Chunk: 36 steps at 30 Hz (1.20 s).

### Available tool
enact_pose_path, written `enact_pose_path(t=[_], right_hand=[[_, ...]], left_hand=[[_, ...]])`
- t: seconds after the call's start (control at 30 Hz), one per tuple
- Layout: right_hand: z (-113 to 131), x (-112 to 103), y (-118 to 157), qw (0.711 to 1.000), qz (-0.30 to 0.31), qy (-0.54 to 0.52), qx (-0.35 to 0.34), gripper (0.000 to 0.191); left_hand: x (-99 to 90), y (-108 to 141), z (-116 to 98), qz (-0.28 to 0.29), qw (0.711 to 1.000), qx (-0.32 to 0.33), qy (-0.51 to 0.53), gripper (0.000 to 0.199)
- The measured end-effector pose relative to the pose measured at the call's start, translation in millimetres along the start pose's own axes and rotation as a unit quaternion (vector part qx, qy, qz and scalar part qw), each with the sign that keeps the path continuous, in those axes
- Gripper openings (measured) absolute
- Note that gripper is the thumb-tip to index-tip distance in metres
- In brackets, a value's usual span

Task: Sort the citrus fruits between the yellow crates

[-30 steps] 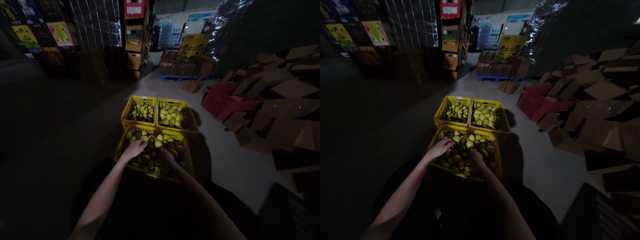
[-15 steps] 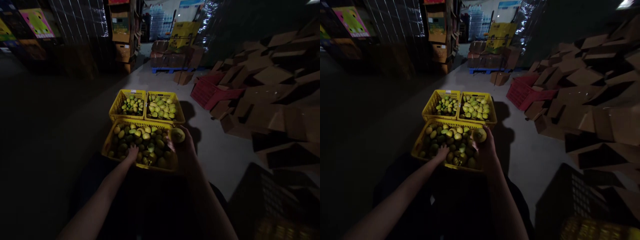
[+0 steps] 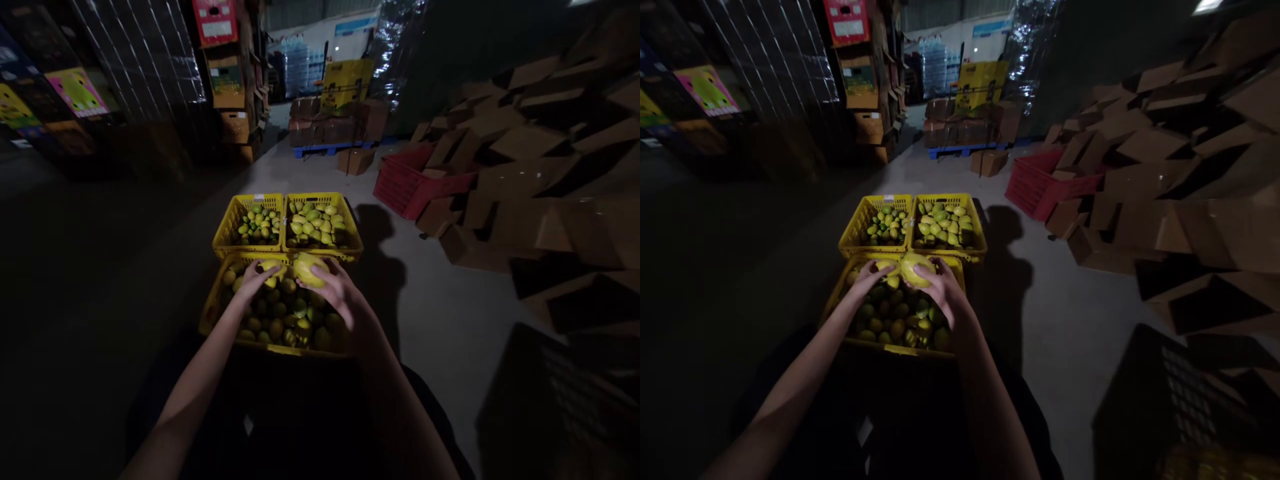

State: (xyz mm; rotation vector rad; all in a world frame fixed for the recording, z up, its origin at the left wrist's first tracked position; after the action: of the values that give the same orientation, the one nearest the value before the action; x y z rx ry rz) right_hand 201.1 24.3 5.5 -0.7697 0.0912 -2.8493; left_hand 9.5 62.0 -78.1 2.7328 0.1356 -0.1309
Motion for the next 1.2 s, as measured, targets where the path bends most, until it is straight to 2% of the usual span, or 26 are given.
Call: enact_pose_path(t=[0.1, 0.17, 0.23, 0.3, 0.37, 0.43, 0.57, 0.7, 0.8, 0.93, 1.13, 1.2], right_hand=[[-10, 9, -9, 1.0, -0.006, -0.001, -0.01, 0.042], [-18, 14, -13, 0.999, -0.024, 0.013, -0.023, 0.049], [-20, 20, -15, 0.997, -0.032, 0.035, -0.059, 0.058], [-13, 26, -16, 0.989, -0.031, 0.07, -0.126, 0.063], [-2, 31, -15, 0.974, -0.024, 0.114, -0.195, 0.065], [6, 36, -15, 0.96, -0.011, 0.15, -0.235, 0.063], [6, 39, -17, 0.962, 0.0, 0.131, -0.238, 0.058], [2, 41, -20, 0.974, -0.001, 0.087, -0.211, 0.058], [2, 45, -20, 0.978, 0.009, 0.065, -0.196, 0.056], [2, 52, -18, 0.985, 0.001, -0.01, -0.17, 0.052], [-18, 44, -26, 0.986, -0.105, -0.056, -0.113, 0.023], [-30, 41, -31, 0.985, -0.134, -0.061, -0.09, 0.025]], left_hand=[[-20.7, 31, -54, -0.011, 0.986, 0.119, 0.118, 0.037], [-28.4, 53, -70, -0.017, 0.973, 0.168, 0.158, 0.043], [-29.3, 71, -77, -0.019, 0.971, 0.191, 0.142, 0.051], [-27.3, 83, -82, -0.016, 0.973, 0.211, 0.098, 0.055], [-26.4, 91, -88, -0.008, 0.969, 0.238, 0.06, 0.055], [-27.4, 95, -93, 0.004, 0.962, 0.267, 0.051, 0.054], [-30.4, 92, -97, 0.031, 0.951, 0.296, 0.082, 0.054], [-37.9, 91, -101, 0.017, 0.94, 0.327, 0.098, 0.051], [-36.8, 89, -100, 0.043, 0.943, 0.309, 0.117, 0.05], [-36.1, 84, -93, 0.069, 0.947, 0.24, 0.202, 0.05], [-27.9, 76, -76, 0.132, 0.931, 0.108, 0.322, 0.037], [-24.6, 73, -70, 0.137, 0.926, 0.075, 0.345, 0.033]])
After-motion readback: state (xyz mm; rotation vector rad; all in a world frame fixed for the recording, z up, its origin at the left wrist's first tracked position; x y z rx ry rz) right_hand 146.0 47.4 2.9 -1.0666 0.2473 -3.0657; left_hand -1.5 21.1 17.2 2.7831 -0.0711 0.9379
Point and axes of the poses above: each hand's wrist, its own y-axis away from the middle knuckle, its own x-axis out of the palm, z = x × y, the point moved 9 cm from there along -y, towards the middle knuckle, and after that the axes turned 12 degrees about -x, right-handed, at the moved point
